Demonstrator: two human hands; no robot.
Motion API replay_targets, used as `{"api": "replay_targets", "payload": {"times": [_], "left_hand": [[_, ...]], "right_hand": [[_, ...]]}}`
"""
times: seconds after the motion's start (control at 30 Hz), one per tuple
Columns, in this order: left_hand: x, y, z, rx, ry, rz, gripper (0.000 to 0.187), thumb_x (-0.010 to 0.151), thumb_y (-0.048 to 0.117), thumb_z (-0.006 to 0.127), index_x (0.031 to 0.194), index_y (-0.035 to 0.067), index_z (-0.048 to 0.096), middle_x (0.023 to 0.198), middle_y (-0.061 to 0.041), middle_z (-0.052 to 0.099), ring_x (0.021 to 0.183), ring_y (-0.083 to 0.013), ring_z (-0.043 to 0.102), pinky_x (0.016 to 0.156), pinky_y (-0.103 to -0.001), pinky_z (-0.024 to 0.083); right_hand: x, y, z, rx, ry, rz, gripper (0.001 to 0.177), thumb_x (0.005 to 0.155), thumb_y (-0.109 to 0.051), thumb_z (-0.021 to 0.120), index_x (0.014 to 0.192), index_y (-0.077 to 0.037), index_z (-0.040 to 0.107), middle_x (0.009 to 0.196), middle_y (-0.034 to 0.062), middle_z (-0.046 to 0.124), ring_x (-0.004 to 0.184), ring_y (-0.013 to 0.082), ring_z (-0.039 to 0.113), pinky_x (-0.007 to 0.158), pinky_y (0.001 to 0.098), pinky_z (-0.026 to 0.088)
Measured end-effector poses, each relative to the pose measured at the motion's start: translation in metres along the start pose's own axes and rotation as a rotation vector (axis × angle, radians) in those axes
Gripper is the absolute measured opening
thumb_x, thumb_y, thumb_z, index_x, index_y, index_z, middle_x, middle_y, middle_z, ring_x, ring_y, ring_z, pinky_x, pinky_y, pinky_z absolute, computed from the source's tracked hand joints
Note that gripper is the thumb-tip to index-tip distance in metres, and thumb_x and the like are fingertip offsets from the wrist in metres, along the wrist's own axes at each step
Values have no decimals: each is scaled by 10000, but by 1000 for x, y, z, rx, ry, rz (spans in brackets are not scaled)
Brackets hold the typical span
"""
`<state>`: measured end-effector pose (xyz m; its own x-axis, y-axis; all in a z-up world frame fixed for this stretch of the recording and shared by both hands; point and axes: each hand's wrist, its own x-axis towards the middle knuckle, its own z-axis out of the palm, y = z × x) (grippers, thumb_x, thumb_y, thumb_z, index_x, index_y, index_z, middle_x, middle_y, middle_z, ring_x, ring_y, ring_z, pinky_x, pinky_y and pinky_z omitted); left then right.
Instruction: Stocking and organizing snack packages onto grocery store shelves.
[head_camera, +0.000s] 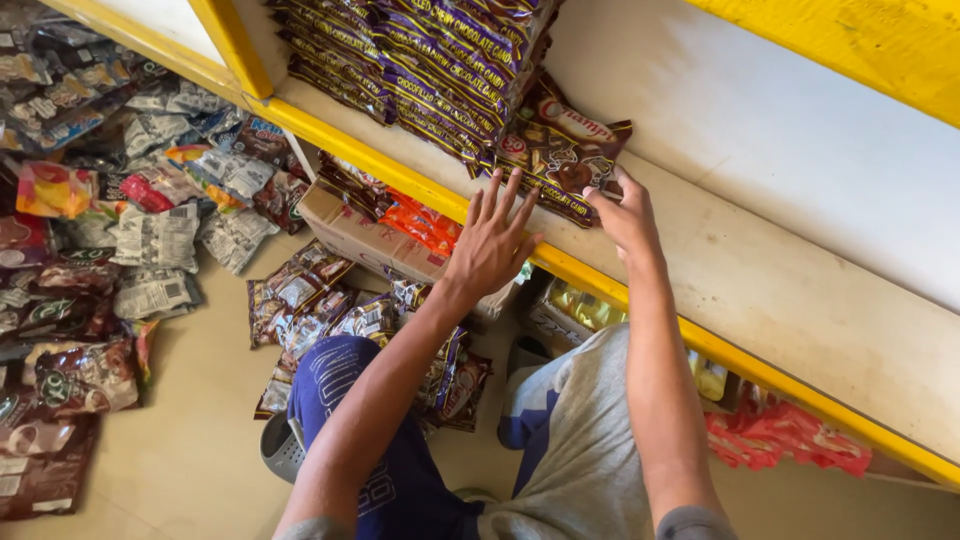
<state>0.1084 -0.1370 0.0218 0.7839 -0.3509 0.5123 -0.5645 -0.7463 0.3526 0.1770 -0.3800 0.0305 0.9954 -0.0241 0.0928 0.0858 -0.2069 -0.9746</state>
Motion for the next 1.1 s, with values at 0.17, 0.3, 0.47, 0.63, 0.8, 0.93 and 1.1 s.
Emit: {"api": "replay_targets", "payload": {"times": [0.17,0.3,0.47,0.63,0.8,0.93,1.1], "left_hand": [[-9,-11,-13,-60,90,19,635,1049,389,586,1566,73,398,1679,-234,199,1549,-477,170,1244,-600,248],[-22,-19,-47,-136,120,-60,559,1041,296,631,1519,61,461,1668,-221,262,1563,-476,217,1250,-575,282],[-43,-55,-68,-144,186,-174,484,1038,239,670,1449,40,511,1628,-267,313,1529,-500,278,1253,-583,296],[-78,-79,-102,-148,262,-231,532,973,161,717,1439,21,502,1571,-277,375,1445,-471,429,1219,-538,386],[-124,-94,-134,-63,251,-302,491,982,130,753,1406,26,529,1542,-267,410,1417,-481,443,1193,-526,417],[-166,-98,-155,-55,115,-446,392,1016,169,751,1333,10,585,1468,-255,469,1325,-455,511,1120,-544,447],[-212,-96,-170,12,54,-484,354,1003,177,763,1270,-6,619,1454,-265,461,1315,-457,502,1090,-539,447]], "right_hand": [[-4,-4,5,-162,43,6,513,946,-183,737,1395,30,611,1199,141,755,1039,180,713,919,311,561],[-10,-1,16,-646,291,-213,582,939,-259,814,1381,25,563,1241,253,633,1133,373,625,974,450,497],[-49,-55,60,-624,335,-562,419,1004,-144,757,1355,19,595,1292,238,585,1234,396,566,1076,472,470],[-92,-78,111,-476,61,-778,258,1038,-11,670,1293,-17,632,1273,165,630,1219,349,633,1079,436,524],[-118,-64,155,-457,-212,-785,227,1036,-21,674,1259,-6,638,1163,157,659,1119,344,636,1012,446,523],[-133,-31,190,-401,-435,-655,251,1041,-41,663,1288,4,649,1046,142,702,980,290,689,890,390,570],[-143,43,224,-398,-748,-208,286,969,-110,662,1246,-36,650,914,124,734,837,225,741,775,363,589]]}}
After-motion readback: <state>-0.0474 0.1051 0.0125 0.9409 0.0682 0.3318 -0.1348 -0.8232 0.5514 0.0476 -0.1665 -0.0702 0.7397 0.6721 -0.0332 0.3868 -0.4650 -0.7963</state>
